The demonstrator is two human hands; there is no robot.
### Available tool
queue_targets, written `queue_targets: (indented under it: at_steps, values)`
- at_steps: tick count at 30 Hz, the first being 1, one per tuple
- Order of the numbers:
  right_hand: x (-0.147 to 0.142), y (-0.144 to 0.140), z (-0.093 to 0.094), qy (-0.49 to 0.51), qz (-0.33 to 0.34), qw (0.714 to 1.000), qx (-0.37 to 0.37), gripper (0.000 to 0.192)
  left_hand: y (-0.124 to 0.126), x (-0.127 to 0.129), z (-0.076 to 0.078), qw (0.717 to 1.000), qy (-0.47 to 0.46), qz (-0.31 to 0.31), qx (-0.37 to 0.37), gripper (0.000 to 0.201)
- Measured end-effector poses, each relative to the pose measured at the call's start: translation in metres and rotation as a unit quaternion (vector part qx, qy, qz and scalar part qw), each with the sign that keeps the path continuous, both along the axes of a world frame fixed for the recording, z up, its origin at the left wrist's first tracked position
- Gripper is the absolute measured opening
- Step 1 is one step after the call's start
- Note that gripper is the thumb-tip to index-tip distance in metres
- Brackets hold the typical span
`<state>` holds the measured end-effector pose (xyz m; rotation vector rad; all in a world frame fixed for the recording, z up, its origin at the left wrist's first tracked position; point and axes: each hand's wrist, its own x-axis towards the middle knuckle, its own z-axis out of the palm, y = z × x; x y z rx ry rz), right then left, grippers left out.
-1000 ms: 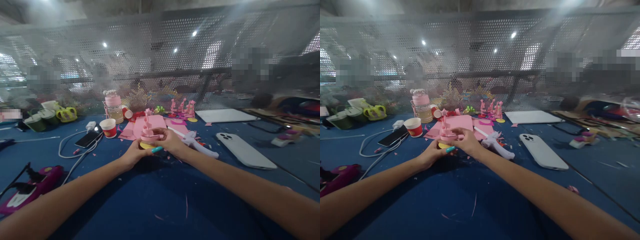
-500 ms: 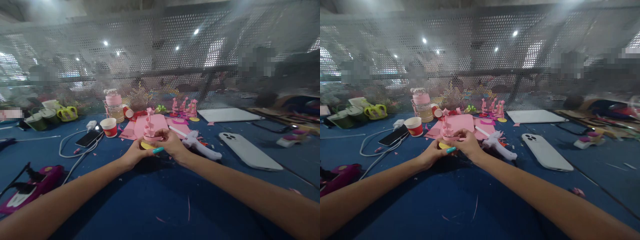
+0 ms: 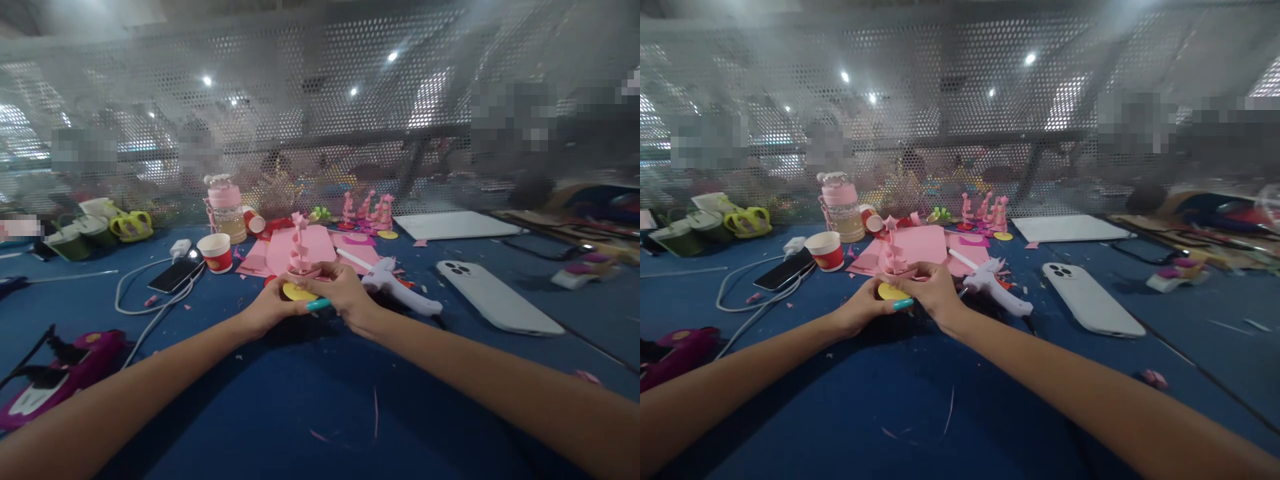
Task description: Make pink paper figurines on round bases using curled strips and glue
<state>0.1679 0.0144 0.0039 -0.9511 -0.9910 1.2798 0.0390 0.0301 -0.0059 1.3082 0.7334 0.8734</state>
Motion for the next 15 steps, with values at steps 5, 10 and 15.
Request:
queue_targets:
  at_steps: [5, 10, 15]
  values:
    - [0.0002, -0.001, 0.0017, -0.004, 0.004, 1.0, -0.005, 0.034, -0.0005, 0.0, 0.0002, 1.0, 0.006, -0.007, -0.007, 0.044]
    - [0.0008, 0.0012, -0.0022, 0.01, 0.002, 1.0, -0.014, 0.038, -0.0021, 0.0013, 0.0012, 1.0, -0.011, -0.001, -0.019, 0.044]
    - [0.0019, 0.0034, -0.0061, 0.012, 0.013, 1.0, -0.007, 0.04, -0.0029, 0.0016, 0.0018, 1.0, -0.02, -0.011, -0.021, 0.045]
